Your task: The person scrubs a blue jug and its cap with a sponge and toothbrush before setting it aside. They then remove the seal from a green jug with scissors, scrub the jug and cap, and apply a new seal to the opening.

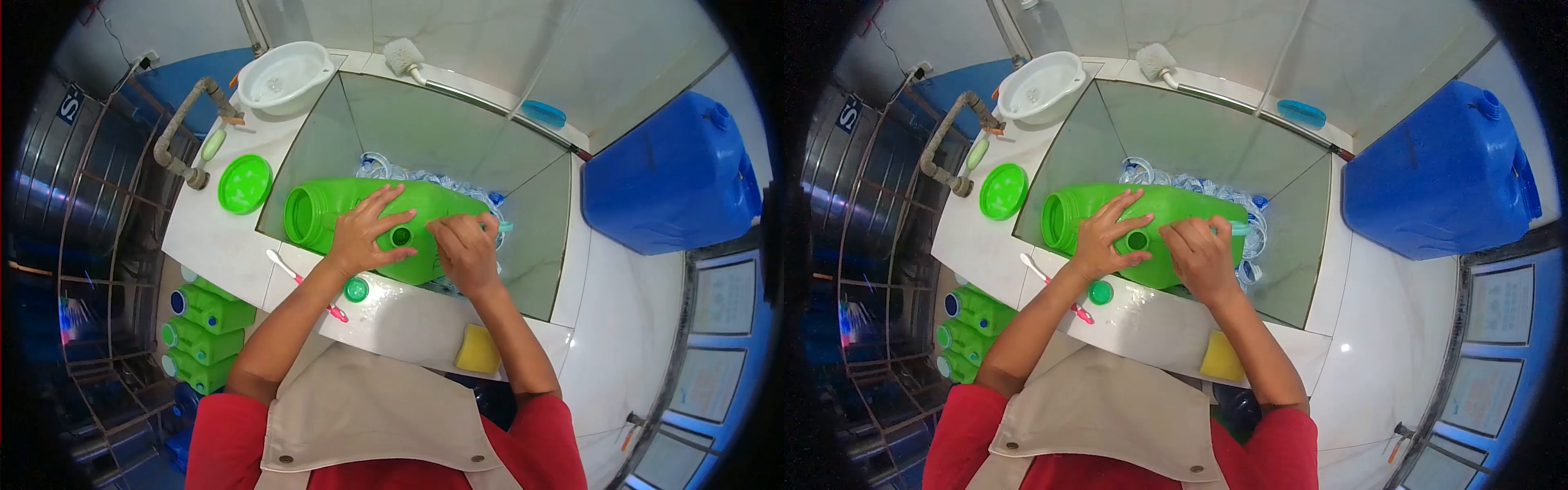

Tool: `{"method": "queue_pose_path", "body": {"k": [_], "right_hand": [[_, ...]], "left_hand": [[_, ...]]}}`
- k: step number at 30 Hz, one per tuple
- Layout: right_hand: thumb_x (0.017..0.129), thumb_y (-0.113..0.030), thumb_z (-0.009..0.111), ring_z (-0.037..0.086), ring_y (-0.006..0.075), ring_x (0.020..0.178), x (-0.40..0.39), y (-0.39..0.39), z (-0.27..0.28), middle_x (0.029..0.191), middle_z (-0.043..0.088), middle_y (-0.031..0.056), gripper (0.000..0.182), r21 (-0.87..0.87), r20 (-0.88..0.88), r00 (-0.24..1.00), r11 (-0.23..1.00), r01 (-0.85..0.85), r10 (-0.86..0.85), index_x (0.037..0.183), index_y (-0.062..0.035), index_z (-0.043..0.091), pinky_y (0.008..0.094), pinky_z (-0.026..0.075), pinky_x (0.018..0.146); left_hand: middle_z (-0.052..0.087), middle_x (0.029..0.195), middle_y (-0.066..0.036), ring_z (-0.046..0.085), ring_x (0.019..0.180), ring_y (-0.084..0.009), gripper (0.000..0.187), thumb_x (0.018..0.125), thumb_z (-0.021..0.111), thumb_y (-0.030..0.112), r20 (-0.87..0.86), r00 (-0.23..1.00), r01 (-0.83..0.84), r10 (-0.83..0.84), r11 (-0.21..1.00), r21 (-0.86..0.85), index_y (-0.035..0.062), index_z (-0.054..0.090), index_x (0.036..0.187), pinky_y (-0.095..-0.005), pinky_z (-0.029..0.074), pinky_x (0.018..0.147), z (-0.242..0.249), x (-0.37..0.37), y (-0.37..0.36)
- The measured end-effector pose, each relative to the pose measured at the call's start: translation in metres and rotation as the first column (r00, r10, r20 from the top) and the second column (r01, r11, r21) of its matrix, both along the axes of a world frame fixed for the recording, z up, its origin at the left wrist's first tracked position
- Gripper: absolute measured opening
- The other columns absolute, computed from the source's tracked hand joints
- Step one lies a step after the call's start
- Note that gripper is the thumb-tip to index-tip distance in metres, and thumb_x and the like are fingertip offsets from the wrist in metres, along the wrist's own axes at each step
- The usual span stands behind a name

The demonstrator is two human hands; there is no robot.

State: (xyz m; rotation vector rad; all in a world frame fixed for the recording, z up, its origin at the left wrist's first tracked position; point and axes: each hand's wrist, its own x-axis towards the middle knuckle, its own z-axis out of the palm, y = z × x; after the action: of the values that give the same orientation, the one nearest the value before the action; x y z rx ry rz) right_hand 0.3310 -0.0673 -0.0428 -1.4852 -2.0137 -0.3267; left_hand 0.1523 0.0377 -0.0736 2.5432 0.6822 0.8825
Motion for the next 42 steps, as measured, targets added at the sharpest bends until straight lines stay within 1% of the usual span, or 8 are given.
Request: {"method": "queue_pose_path", "body": {"k": [2, 4, 18, 22, 24, 29, 36, 42], "right_hand": [[0.070, -0.007, 0.063, 0.057, 0.0135, 0.082, -0.004, 0.002, 0.005, 0.084, 0.057, -0.0022, 0.022, 0.018, -0.030, 0.999, 1.000, 0.026, -0.025, 0.092, -0.0104, 0.062, 0.0354, 0.034, 0.083], [0.070, -0.009, 0.063, 0.057, 0.0127, 0.081, -0.005, 0.004, -0.001, 0.084, 0.057, -0.0025, 0.021, 0.001, 0.052, 0.997, 0.999, -0.052, 0.052, 0.091, -0.0110, 0.061, 0.0353, 0.034, 0.084], [0.067, -0.007, 0.064, 0.056, 0.0147, 0.083, -0.002, 0.013, 0.012, 0.084, 0.055, -0.0012, 0.026, -0.106, 0.102, 0.982, 0.983, -0.149, 0.160, 0.093, -0.0100, 0.060, 0.0372, 0.035, 0.085], [0.067, -0.007, 0.064, 0.056, 0.0151, 0.082, -0.001, 0.019, 0.013, 0.084, 0.055, -0.0009, 0.026, -0.093, 0.120, 0.975, 0.980, -0.176, 0.187, 0.093, -0.0097, 0.060, 0.0369, 0.035, 0.084], [0.067, -0.007, 0.064, 0.056, 0.0151, 0.082, 0.000, 0.020, 0.014, 0.084, 0.055, -0.0010, 0.027, -0.096, 0.129, 0.970, 0.976, -0.196, 0.207, 0.093, -0.0095, 0.061, 0.0368, 0.035, 0.084], [0.067, -0.006, 0.064, 0.056, 0.0148, 0.081, 0.004, 0.017, 0.021, 0.083, 0.055, -0.0011, 0.026, -0.145, 0.167, 0.958, 0.967, -0.209, 0.232, 0.093, -0.0091, 0.061, 0.0363, 0.035, 0.083], [0.069, -0.007, 0.063, 0.056, 0.0148, 0.082, 0.004, 0.021, 0.020, 0.083, 0.056, -0.0011, 0.023, -0.134, 0.188, 0.951, 0.966, -0.223, 0.245, 0.091, -0.0085, 0.062, 0.0358, 0.036, 0.083], [0.069, -0.009, 0.063, 0.056, 0.0147, 0.082, 0.004, 0.019, 0.022, 0.083, 0.056, -0.0010, 0.022, -0.130, 0.218, 0.943, 0.965, -0.229, 0.253, 0.091, -0.0084, 0.062, 0.0355, 0.036, 0.083]], "left_hand": [[0.051, 0.134, -0.007, 0.052, 0.119, -0.0304, 0.053, 0.065, 0.074, 0.053, 0.012, 1.000, -0.001, 0.001, 1.000, 0.024, 0.0232, 0.067, 0.109, -0.0389, 0.052, 0.083, -0.003, 0.000, 0.000], [0.052, 0.133, -0.006, 0.053, 0.118, -0.0295, 0.054, 0.065, 0.073, 0.055, 0.033, 0.999, 0.000, -0.002, 0.999, 0.052, 0.0238, 0.067, 0.109, -0.0386, 0.053, 0.080, -0.003, 0.001, 0.002], [0.050, 0.135, -0.005, 0.052, 0.121, -0.0275, 0.054, 0.063, 0.077, 0.045, -0.012, 1.000, -0.019, 0.019, 0.999, 0.030, 0.0261, 0.065, 0.113, -0.0373, 0.052, 0.084, -0.005, -0.004, 0.001], [0.051, 0.134, -0.005, 0.052, 0.120, -0.0269, 0.051, 0.066, 0.076, 0.049, 0.046, 0.999, -0.029, 0.027, 0.999, 0.038, 0.0270, 0.065, 0.110, -0.0386, 0.053, 0.082, -0.006, -0.003, 0.001], [0.050, 0.135, -0.005, 0.052, 0.120, -0.0276, 0.054, 0.062, 0.079, 0.041, 0.042, 0.999, -0.016, 0.015, 0.999, 0.040, 0.0259, 0.065, 0.112, -0.0378, 0.051, 0.085, -0.004, -0.005, 0.000], [0.051, 0.134, -0.006, 0.052, 0.120, -0.0277, 0.053, 0.063, 0.079, 0.041, 0.068, 0.998, -0.018, 0.017, 1.000, 0.024, 0.0256, 0.065, 0.111, -0.0379, 0.051, 0.086, -0.006, -0.005, 0.000], [0.054, 0.130, -0.006, 0.053, 0.119, -0.0272, 0.050, 0.066, 0.076, 0.047, 0.088, 0.996, -0.034, 0.030, 0.998, 0.045, 0.0246, 0.066, 0.109, -0.0377, 0.052, 0.084, -0.005, -0.005, 0.000], [0.052, 0.132, -0.005, 0.054, 0.117, -0.0275, 0.049, 0.065, 0.076, 0.047, 0.073, 0.996, -0.045, 0.042, 0.998, 0.036, 0.0243, 0.067, 0.108, -0.0370, 0.053, 0.083, -0.005, -0.005, -0.002]]}}
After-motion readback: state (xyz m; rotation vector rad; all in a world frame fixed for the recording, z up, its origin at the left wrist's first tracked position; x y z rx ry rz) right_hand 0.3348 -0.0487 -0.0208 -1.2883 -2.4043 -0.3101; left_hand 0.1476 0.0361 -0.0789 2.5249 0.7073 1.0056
